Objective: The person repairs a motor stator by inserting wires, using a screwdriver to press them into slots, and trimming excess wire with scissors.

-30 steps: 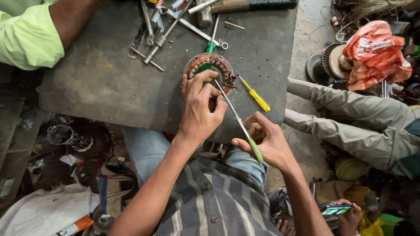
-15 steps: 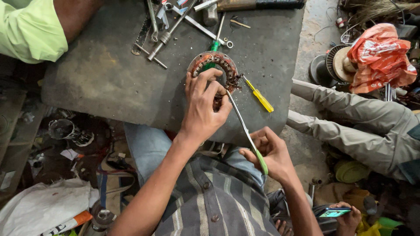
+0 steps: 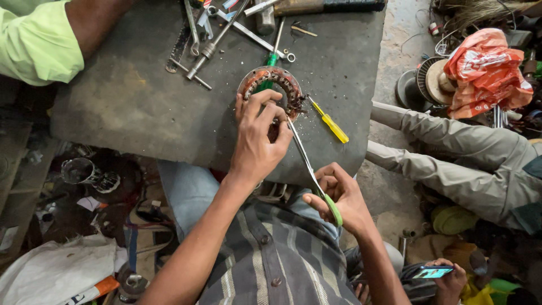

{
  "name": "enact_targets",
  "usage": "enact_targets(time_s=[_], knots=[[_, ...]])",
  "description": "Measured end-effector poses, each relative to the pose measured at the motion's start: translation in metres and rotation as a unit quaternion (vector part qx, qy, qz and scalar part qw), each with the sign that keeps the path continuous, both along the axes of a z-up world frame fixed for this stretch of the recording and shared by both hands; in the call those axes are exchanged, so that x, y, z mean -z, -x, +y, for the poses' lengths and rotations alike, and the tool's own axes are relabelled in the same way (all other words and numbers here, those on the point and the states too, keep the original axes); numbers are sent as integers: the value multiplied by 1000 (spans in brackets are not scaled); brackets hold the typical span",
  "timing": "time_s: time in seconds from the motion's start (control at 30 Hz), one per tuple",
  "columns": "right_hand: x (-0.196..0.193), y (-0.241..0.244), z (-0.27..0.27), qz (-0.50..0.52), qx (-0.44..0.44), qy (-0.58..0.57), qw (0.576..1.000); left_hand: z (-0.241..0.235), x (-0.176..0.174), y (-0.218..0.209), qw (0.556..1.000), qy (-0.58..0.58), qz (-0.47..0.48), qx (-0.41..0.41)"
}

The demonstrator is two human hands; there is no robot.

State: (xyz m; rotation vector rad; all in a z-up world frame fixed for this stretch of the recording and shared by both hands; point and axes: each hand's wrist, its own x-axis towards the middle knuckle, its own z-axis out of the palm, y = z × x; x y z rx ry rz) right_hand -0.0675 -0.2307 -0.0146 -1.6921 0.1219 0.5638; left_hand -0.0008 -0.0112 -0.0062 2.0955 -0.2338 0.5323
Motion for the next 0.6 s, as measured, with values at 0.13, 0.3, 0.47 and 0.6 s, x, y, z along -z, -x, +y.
enact_targets(time_s=[0.13,0.3,0.47,0.6], knots=[[-4,-8,6,0,-3,-3,1000,-1,-1,0,1000,1,1,-4],[-7,-23,13,-19,-11,4,1000,-4,-1,0,1000,-17,0,-12],[-6,-29,15,-41,-20,0,999,-4,1,0,1000,-13,1,-16],[-4,-24,10,-67,-22,4,998,-4,0,0,1000,-25,9,-15]])
